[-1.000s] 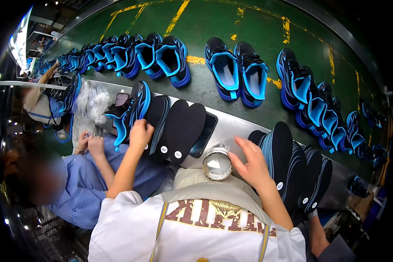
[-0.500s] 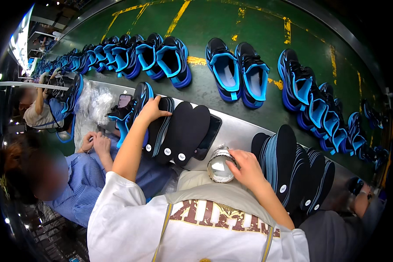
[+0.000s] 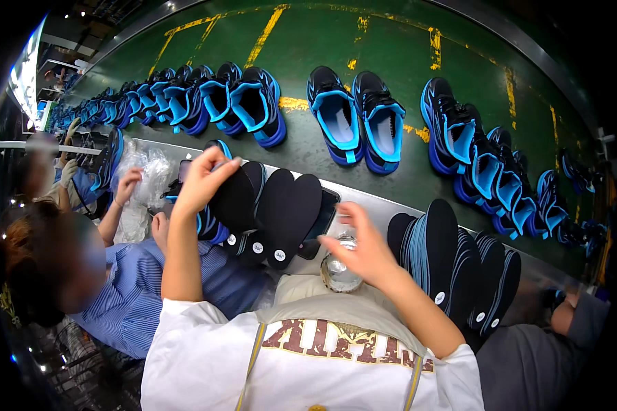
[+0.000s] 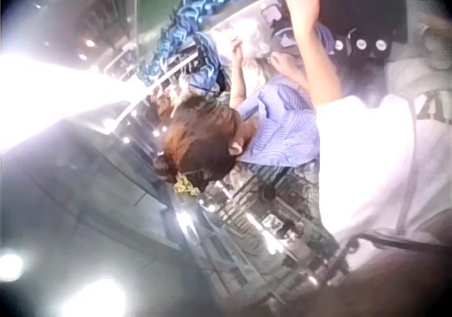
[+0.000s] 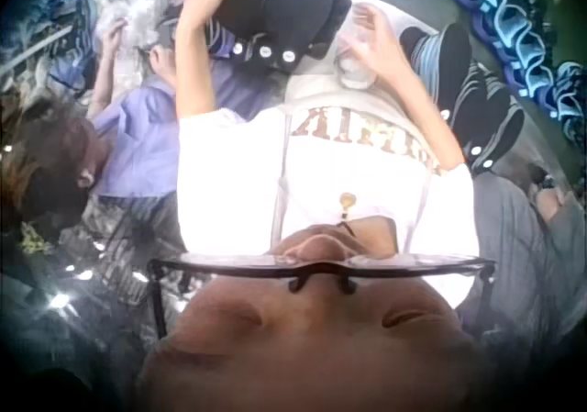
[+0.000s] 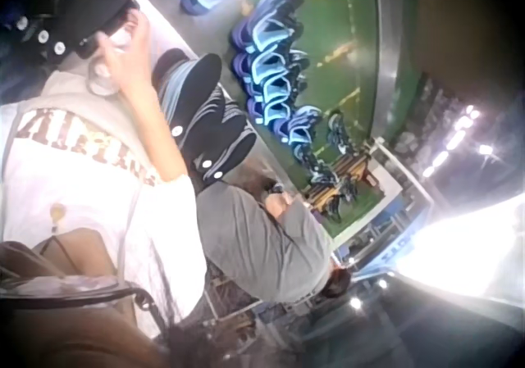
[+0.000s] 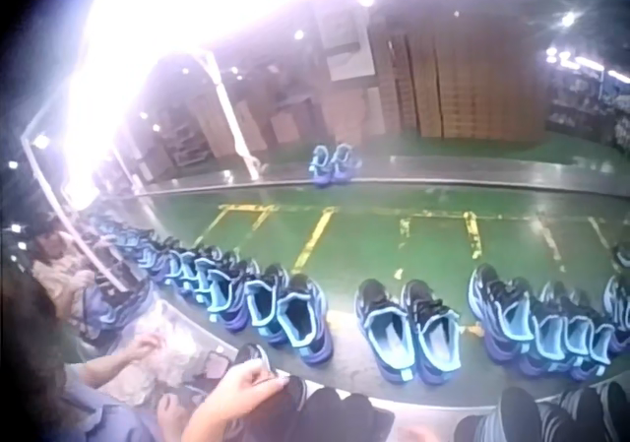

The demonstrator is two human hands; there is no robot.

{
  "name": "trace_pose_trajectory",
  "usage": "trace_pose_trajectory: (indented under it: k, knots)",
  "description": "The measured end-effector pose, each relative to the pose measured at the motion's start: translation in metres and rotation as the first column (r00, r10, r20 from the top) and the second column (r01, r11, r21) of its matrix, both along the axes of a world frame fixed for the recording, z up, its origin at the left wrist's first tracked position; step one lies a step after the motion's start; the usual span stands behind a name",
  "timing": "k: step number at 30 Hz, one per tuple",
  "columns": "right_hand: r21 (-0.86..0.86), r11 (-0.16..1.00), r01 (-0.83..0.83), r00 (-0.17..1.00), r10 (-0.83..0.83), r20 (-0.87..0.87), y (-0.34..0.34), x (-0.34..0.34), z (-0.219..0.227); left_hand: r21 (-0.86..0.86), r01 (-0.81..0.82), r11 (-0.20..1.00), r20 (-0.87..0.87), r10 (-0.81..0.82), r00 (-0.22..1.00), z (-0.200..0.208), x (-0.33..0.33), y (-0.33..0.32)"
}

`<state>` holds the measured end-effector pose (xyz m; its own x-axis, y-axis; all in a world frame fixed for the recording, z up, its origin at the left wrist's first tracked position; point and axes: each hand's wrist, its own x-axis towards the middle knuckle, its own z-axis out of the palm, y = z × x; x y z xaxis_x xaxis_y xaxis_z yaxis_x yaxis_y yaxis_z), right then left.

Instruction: The person places insoles into several sneakers on a workbench. The person handles the sneakers and the stack of insoles by hand.

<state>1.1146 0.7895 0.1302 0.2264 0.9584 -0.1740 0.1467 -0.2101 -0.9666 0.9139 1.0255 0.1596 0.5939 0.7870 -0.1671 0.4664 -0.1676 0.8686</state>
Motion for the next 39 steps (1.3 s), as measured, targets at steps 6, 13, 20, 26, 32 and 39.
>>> trace_pose_trajectory:
  k: [6, 13, 20, 26, 32, 39]
  knots:
    - [0.448, 0.893, 0.04, 0.959, -0.16, 0.234, 0.04, -0.044, 0.016, -0.61, -0.219, 0.762, 0.473, 0.571, 0.671, 0.044, 0.071, -0.054]
    - [0.334, 0.94, -0.065, 0.64, -0.217, 0.737, 0.026, 0.054, 0.026, 0.367, -0.335, 0.868, 0.413, 0.171, 0.894, -0.071, 0.13, -0.012]
    - [0.162, 0.972, -0.168, 0.353, -0.094, 0.931, 0.067, 0.087, 0.05, 0.402, -0.004, 0.916, 0.092, -0.036, 0.995, -0.099, 0.197, 0.042]
    - [-0.305, 0.933, -0.19, 0.252, 0.347, 0.903, 0.071, 0.095, 0.025, -0.156, -0.152, 0.976, 0.202, 0.182, 0.962, -0.13, 0.188, 0.067]
    - [-0.162, 0.926, -0.341, 0.134, 0.219, 0.967, 0.089, 0.082, 0.044, -0.163, -0.12, 0.979, 0.231, 0.156, 0.961, -0.128, 0.163, 0.042]
    - [-0.269, 0.931, -0.248, 0.146, 0.311, 0.939, 0.124, 0.058, -0.03, -0.167, -0.122, 0.978, 0.275, 0.165, 0.947, -0.118, 0.165, 0.036]
